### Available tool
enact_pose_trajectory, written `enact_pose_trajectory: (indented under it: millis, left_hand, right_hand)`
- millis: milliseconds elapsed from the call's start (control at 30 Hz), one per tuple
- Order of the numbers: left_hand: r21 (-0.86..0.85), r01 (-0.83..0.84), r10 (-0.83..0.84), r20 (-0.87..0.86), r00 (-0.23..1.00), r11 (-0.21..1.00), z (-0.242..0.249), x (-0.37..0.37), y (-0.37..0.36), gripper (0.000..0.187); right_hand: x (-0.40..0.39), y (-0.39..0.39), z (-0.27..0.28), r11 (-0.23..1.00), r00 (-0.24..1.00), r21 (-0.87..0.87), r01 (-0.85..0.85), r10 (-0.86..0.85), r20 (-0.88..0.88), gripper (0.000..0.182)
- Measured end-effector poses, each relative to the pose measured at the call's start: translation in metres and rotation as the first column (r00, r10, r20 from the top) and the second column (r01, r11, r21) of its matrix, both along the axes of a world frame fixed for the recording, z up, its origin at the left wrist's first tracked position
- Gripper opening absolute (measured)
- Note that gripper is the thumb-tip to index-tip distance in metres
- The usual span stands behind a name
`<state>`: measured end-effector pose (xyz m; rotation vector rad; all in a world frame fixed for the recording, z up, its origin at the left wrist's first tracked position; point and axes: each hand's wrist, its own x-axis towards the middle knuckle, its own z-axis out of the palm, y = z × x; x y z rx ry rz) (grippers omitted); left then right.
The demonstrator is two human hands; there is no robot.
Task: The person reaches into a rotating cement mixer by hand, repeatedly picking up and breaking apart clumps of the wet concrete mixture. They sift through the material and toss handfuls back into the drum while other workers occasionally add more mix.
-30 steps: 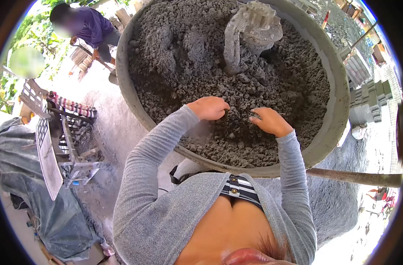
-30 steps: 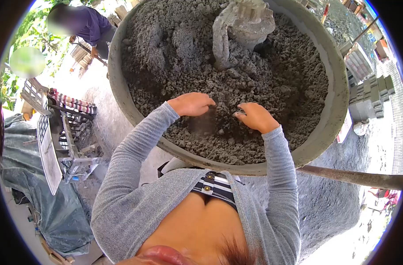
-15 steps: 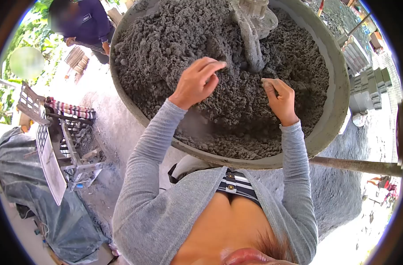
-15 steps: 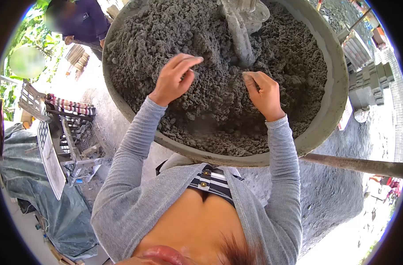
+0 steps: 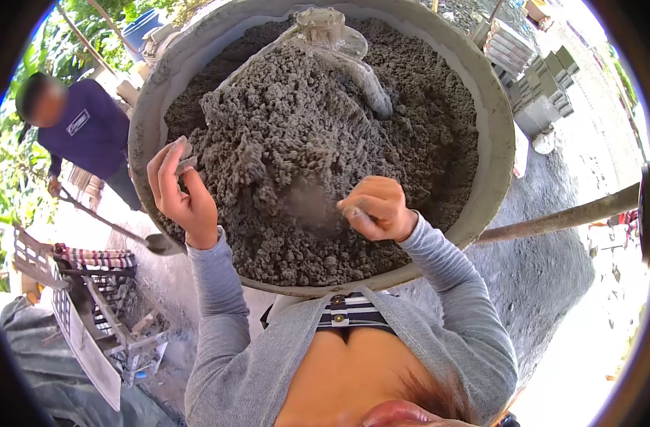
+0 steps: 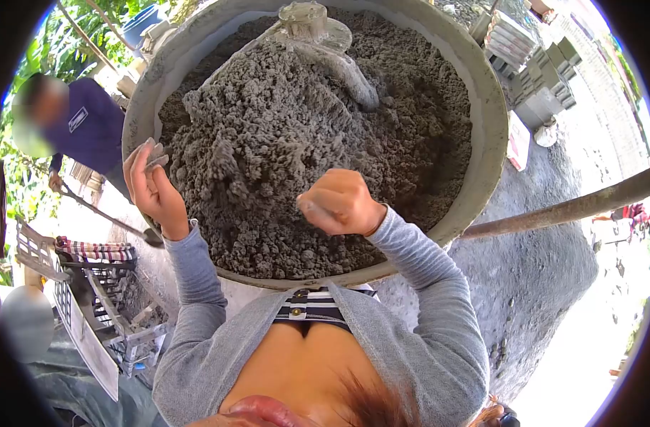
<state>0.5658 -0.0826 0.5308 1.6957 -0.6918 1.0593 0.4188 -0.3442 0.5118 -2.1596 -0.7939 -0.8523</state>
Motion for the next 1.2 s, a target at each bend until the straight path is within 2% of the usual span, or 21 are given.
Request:
enact_pose_trajectory:
  millis: [167,433,500,567,633,700,767,833,867,933,967,1033,1067,1133,1200]
  left_hand:
    - [-0.022,0.044,-0.045,-0.028,0.999,0.999,-0.003,-0.004,-0.002,0.036]
    - [0.048,0.045,-0.045,-0.007,0.999,0.998,0.014,0.013,-0.008,0.038]
    - [0.110,0.083,-0.072,-0.102,0.992,0.991,0.015,0.025,-0.015,0.035]
    - [0.161,0.099,-0.084,-0.102,0.991,0.982,-0.003,0.051,-0.023,0.034]
    - [0.214,0.145,-0.065,-0.344,0.937,0.966,-0.028,0.058,-0.035,0.036]
    - [0.361,0.187,0.025,-0.510,0.860,0.914,-0.073,0.067,-0.044,0.040]
    - [0.638,0.287,0.075,-0.478,0.875,0.714,-0.118,0.065,-0.041,0.045]
    - [0.606,0.687,0.061,-0.766,0.640,0.400,-0.119,0.049,-0.042,0.047]
    - [0.604,0.689,0.064,-0.768,0.637,0.401,-0.118,0.044,-0.046,0.047]
    - [0.446,0.879,0.265,-0.879,0.396,0.166,-0.110,0.034,-0.056,0.053]
    - [0.445,0.880,0.264,-0.880,0.394,0.169,-0.110,0.032,-0.058,0.053]
    - [0.481,0.857,0.135,-0.876,0.463,0.182,-0.109,0.032,-0.061,0.053]
    - [0.480,0.858,0.134,-0.877,0.462,0.182,-0.109,0.033,-0.060,0.053]
    - [0.567,0.797,0.155,-0.823,0.546,0.205,-0.114,0.038,-0.057,0.052]
    - [0.566,0.803,0.182,-0.823,0.538,0.186,-0.119,0.044,-0.053,0.052]
  right_hand:
    - [-0.008,0.015,-0.002,0.991,0.993,-0.063,-0.115,0.114,-0.027,0.008]
    - [-0.016,0.011,0.008,0.996,0.996,-0.010,-0.087,0.088,0.025,0.009]
    - [-0.016,0.007,0.010,0.996,0.996,-0.008,-0.083,0.084,0.035,0.009]
    - [-0.017,0.006,0.010,0.997,0.996,-0.006,-0.081,0.081,0.046,0.009]
    - [-0.016,0.004,0.004,0.998,0.999,-0.041,-0.042,0.042,0.009,0.009]
    - [-0.012,0.006,-0.003,0.998,0.999,-0.028,-0.047,0.048,0.011,0.009]
    - [-0.012,0.005,-0.005,0.998,0.998,-0.017,-0.059,0.059,-0.009,0.009]
    - [-0.013,0.004,-0.007,0.997,0.999,-0.075,-0.036,0.033,-0.040,0.010]
    - [-0.012,0.006,-0.008,0.998,0.999,-0.045,-0.037,0.036,-0.024,0.011]
    - [-0.011,0.006,-0.008,0.998,0.998,-0.051,-0.045,0.044,-0.036,0.011]
    - [-0.011,0.005,-0.009,0.997,0.998,-0.059,-0.049,0.047,-0.043,0.010]
    - [-0.009,0.004,-0.009,0.998,0.998,-0.062,-0.032,0.029,-0.049,0.010]
    - [-0.009,0.003,-0.009,0.998,0.998,-0.062,-0.011,0.008,-0.056,0.011]
    - [-0.005,0.001,-0.007,0.996,0.997,-0.083,0.017,-0.024,-0.079,0.010]
    - [-0.003,0.000,-0.007,0.989,0.984,-0.130,0.070,-0.090,-0.152,0.010]
